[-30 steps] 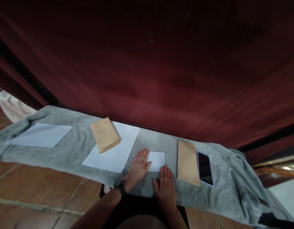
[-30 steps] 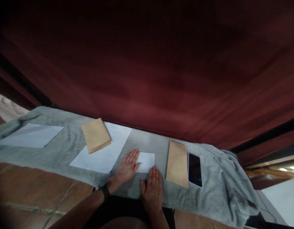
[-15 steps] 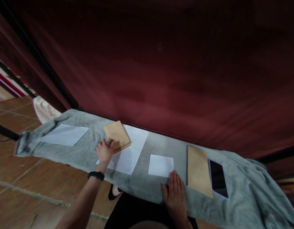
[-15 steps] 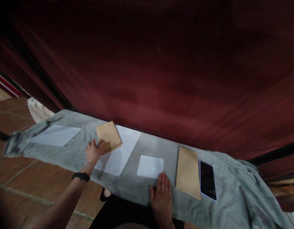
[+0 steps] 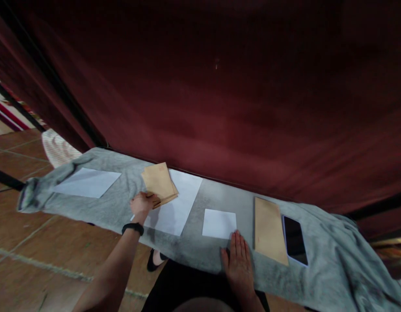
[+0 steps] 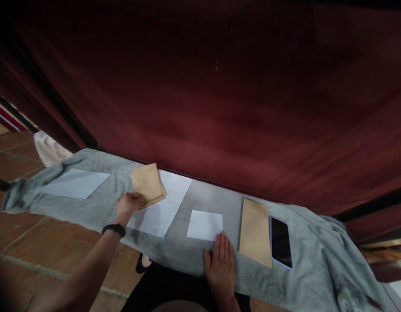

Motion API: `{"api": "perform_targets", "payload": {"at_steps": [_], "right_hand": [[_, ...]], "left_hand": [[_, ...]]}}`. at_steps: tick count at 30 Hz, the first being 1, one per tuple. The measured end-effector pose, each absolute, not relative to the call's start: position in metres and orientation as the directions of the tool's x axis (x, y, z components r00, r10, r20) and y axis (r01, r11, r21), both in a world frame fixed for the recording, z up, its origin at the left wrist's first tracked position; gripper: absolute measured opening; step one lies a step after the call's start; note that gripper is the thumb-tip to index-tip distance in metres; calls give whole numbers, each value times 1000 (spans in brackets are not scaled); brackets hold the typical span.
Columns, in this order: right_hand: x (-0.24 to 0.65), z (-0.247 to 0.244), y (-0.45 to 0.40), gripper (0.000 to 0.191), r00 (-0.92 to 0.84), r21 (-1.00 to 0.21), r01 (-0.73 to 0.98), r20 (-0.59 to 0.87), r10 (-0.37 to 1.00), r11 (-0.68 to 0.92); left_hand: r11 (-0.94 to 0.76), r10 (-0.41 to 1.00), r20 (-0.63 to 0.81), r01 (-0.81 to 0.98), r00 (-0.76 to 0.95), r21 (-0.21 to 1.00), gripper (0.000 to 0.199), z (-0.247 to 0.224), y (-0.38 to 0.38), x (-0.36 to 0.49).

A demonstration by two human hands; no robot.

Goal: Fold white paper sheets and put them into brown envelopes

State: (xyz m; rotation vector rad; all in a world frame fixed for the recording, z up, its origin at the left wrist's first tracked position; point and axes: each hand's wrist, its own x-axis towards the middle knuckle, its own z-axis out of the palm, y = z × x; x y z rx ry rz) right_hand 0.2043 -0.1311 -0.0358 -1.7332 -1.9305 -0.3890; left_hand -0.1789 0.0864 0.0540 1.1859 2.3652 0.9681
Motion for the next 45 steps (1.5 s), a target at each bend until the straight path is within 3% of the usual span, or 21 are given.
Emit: {"api": "perform_targets", "payload": {"at_steps": [5, 8, 14, 17, 21, 23, 26, 37, 43, 45], "right_hand": [[204, -36, -131, 72, -47, -117, 984, 550, 834, 133], [203, -34, -131, 71, -31, -136, 983, 541, 841, 123], [199, -34, -126, 63, 22, -202, 975, 515, 857, 97], [193, -30, -118, 53, 57, -336, 934, 482, 875, 124], [177, -17, -103, 48, 148, -672, 726, 357, 922, 144], [170, -10, -95, 48, 176, -811, 571, 270, 947, 125], [164, -4, -87, 44, 219, -882, 460, 222, 950, 100], [178, 16, -85, 37, 129, -964, 265, 51, 990, 15], [189, 15, -71, 29, 168, -971, 231, -12, 986, -51], [197, 13, -68, 27, 194, -970, 237, -12, 981, -58]], "left_hand": [[465, 687, -71, 363, -723, 807, 25, 71, 79, -180], [400, 650, -119, 204, -751, 893, 29, 83, 68, -175], [291, 817, -330, -156, -472, 944, 43, 81, 14, -110], [323, 869, -392, -254, -301, 912, 47, 68, -21, -56], [415, 880, -473, -418, -42, 809, 44, 48, -55, -2], [474, 865, -499, -432, 63, 767, 44, 39, -66, 13], [499, 861, -492, -418, 133, 760, 45, 29, -78, 23], [553, 832, -507, -427, 228, 716, 42, 17, -81, 30], [574, 815, -471, -361, 337, 735, 41, 15, -93, 33], [597, 781, -484, -246, 394, 764, 40, 18, -98, 33]]}}
